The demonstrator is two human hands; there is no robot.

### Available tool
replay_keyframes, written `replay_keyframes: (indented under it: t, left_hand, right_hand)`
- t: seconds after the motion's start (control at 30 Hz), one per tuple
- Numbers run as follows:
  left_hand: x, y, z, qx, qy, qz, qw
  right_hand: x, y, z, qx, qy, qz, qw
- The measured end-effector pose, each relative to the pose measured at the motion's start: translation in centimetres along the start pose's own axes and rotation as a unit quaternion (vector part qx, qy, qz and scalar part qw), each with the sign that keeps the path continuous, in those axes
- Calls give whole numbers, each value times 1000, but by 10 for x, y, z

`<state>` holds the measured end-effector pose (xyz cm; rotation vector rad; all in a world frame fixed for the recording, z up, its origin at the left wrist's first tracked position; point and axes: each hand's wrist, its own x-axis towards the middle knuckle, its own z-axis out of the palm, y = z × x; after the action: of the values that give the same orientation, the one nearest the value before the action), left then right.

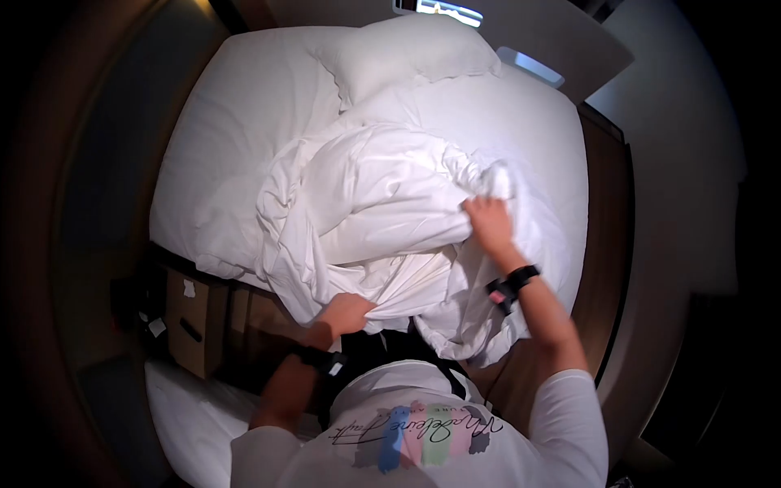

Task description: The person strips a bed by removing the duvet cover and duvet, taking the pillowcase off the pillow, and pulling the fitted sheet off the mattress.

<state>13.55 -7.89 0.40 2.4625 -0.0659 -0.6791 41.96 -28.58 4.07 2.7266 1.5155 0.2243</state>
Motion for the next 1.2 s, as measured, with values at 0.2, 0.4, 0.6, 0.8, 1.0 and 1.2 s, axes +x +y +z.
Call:
replay_keyframes:
  t: [0.2, 0.4, 0.6, 0.8, 1.0, 1.2]
  left_hand:
    - [-164, -43, -89, -21, 219, -159, 963]
    - [-245, -73, -139, 112, 381, -287, 872]
    - [-163, -55, -146, 178, 388, -225, 876]
    - [-23, -24, -28, 49, 207, -72, 974]
    - [86, 45, 16, 144, 149, 8, 978]
    - [148, 47, 51, 376, 121, -5, 919]
  right_hand:
    - [66, 119, -242, -44, 156, -48, 986]
    - [60, 248, -307, -142, 320, 182, 919]
    - [70, 174, -198, -9, 146, 151, 978]
    - [-25, -23, 6, 187, -412, 135, 881]
    - [-79, -87, 121, 207, -120, 292, 926]
    - [-70, -46, 50, 237, -147, 342, 897]
